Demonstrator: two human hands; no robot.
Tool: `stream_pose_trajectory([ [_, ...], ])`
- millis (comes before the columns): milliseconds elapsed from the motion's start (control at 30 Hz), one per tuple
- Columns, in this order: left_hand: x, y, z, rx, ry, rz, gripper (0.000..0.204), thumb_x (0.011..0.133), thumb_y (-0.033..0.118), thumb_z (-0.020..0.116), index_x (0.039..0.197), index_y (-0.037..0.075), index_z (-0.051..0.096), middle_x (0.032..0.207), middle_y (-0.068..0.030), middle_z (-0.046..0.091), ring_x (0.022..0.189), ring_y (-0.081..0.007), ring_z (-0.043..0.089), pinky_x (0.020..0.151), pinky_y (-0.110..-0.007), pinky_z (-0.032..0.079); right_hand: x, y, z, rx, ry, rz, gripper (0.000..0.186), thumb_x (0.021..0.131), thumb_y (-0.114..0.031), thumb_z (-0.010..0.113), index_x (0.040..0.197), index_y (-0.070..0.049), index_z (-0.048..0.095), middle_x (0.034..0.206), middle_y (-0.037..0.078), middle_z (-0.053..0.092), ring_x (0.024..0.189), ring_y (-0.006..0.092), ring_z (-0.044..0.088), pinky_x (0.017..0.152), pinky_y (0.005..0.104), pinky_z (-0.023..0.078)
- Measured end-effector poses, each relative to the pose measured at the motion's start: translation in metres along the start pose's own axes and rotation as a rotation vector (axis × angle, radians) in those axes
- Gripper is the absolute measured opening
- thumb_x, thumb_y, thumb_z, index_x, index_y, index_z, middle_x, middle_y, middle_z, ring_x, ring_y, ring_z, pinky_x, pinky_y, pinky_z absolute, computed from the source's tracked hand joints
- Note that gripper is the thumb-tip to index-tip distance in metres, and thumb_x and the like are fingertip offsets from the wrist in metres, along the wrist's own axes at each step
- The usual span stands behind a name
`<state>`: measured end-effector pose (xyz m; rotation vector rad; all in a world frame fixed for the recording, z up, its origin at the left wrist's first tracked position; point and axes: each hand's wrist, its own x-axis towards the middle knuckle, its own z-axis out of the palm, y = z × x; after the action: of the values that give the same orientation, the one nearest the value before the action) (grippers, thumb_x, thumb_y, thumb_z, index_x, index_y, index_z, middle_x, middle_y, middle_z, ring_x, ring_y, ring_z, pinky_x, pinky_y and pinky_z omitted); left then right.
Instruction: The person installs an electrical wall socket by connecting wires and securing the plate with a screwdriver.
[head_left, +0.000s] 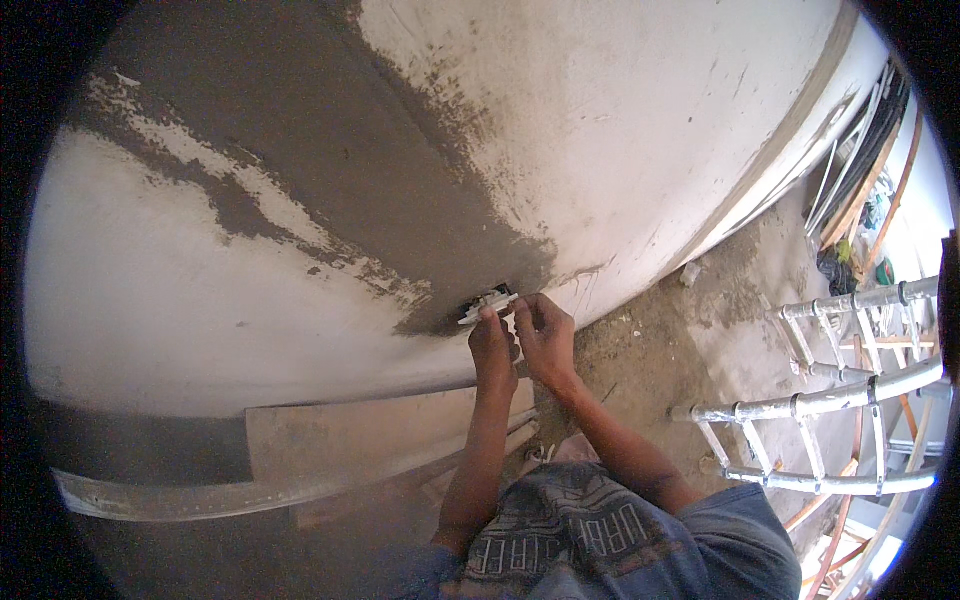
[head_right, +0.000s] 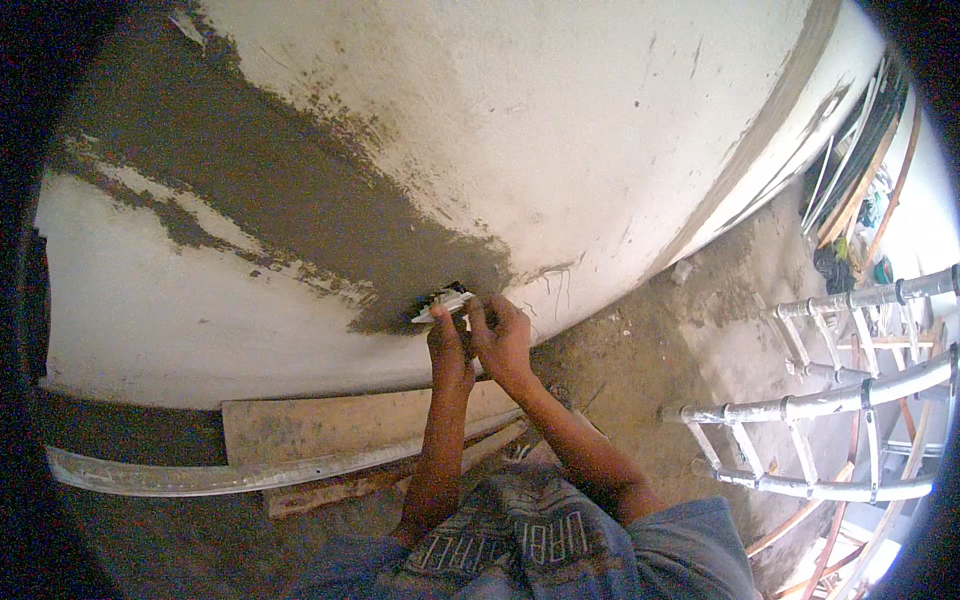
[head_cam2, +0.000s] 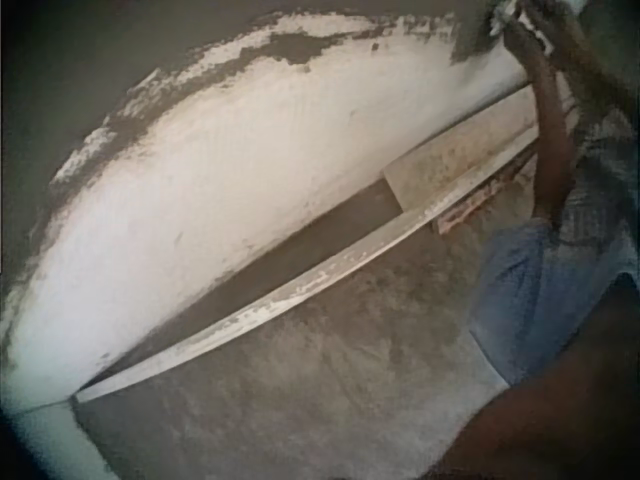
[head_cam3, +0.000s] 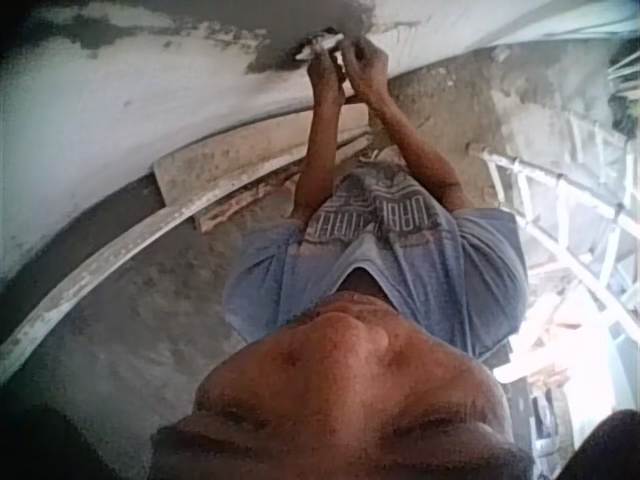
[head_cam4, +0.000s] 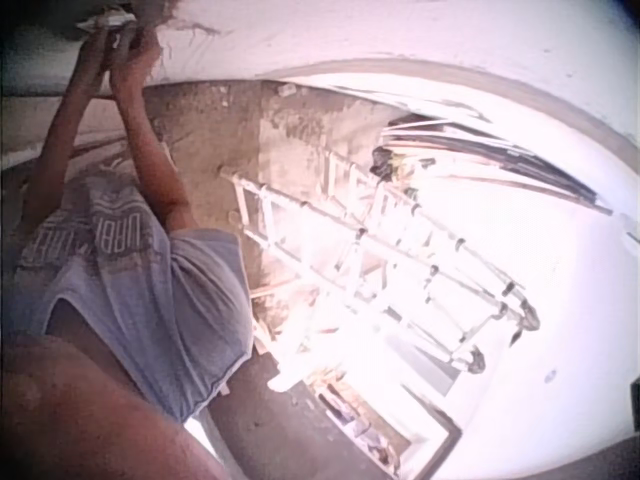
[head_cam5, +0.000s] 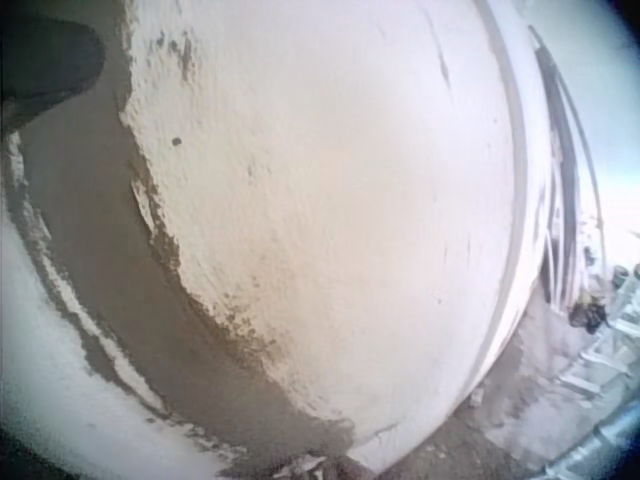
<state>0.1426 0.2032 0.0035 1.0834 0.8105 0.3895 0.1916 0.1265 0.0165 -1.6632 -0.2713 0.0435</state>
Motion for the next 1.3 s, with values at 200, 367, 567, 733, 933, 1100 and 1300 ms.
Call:
stream_pose_trajectory([
  [200, 0.006, -0.009, 0.004, -0.051, 0.052, 0.012, 0.059, 0.09, 0.065, 0.052, 0.084, 0.006, 0.055, 0.069, 0.0034, 0.044, 0.063, -0.0093, 0.044, 0.053, -0.028, 0.034, -0.002, 0.003, -0.001, 0.074, -0.057, -0.021, 0.015, 0.091, -0.011, 0.063, 0.091, 0.004, 0.063, 0.077, 0.009, 0.069, 0.064, 0.009, 0.061, 0.06, 0.0277, 0.05],
  [367, 0.004, -0.011, 0.006, -0.053, 0.043, 0.105, 0.059, 0.088, 0.065, 0.054, 0.088, 0.006, 0.058, 0.068, 0.0043, 0.042, 0.058, -0.0074, 0.04, 0.049, -0.026, 0.032, -0.002, 0.002, 0.003, 0.072, -0.057, 0.115, 0.022, 0.095, -0.017, 0.058, 0.089, 0.004, 0.062, 0.072, 0.005, 0.064, 0.061, 0.0085, 0.057, 0.056, 0.0272, 0.048],
  [567, 0.004, -0.003, -0.007, -0.05, -0.077, -0.012, 0.063, 0.089, 0.063, 0.054, 0.102, 0.002, 0.062, 0.065, 0.0073, 0.035, 0.052, -0.0026, 0.033, 0.042, -0.021, 0.024, -0.003, 0.007, -0.008, 0.34, -0.148, 0.201, 0.021, 0.098, -0.019, 0.054, 0.094, 0.001, 0.058, 0.073, 0.002, 0.056, 0.067, 0.0091, 0.052, 0.062, 0.026, 0.045],
  [733, 0.002, 0.01, -0.021, -0.108, -0.288, -0.135, 0.06, 0.094, 0.056, 0.05, 0.114, 0.0, 0.057, 0.062, 0.0096, 0.028, 0.05, -0.0022, 0.027, 0.043, -0.021, 0.023, -0.013, 0.025, -0.028, 0.243, -0.248, 0.116, 0.015, 0.096, -0.015, 0.053, 0.099, 0.0, 0.056, 0.079, 0.002, 0.056, 0.072, 0.0103, 0.052, 0.067, 0.026, 0.045],
  [933, -0.003, 0.01, -0.027, -0.081, -0.38, -0.157, 0.053, 0.097, 0.049, 0.05, 0.123, 0.002, 0.055, 0.066, 0.0088, 0.031, 0.054, -0.0019, 0.029, 0.047, -0.019, 0.026, -0.027, 0.016, -0.038, 0.14, -0.376, 0.072, 0.011, 0.09, -0.008, 0.058, 0.098, 0.0, 0.058, 0.079, 0.006, 0.061, 0.066, 0.0107, 0.054, 0.062, 0.0278, 0.045],
  [1100, -0.005, -0.002, -0.049, -0.042, -0.443, -0.193, 0.045, 0.097, 0.04, 0.054, 0.13, 0.01, 0.054, 0.078, 0.0029, 0.05, 0.066, -0.007, 0.048, 0.057, -0.021, 0.04, -0.033, 0.015, -0.035, 0.114, -0.403, -0.009, 0.015, 0.089, -0.008, 0.06, 0.102, -0.001, 0.059, 0.08, 0.008, 0.062, 0.065, 0.0125, 0.057, 0.061, 0.0281, 0.046],
  [1300, -0.055, -0.01, -0.055, -0.408, -0.11, -0.075, 0.045, 0.095, 0.018, 0.053, 0.138, 0.009, 0.045, 0.118, -0.0101, 0.061, 0.107, -0.0163, 0.058, 0.069, -0.021, 0.051, -0.043, -0.001, -0.047, -0.127, -0.591, -0.147, 0.028, 0.083, -0.007, 0.067, 0.11, -0.003, 0.062, 0.085, 0.011, 0.065, 0.07, 0.019, 0.062, 0.062, 0.0312, 0.05],
])
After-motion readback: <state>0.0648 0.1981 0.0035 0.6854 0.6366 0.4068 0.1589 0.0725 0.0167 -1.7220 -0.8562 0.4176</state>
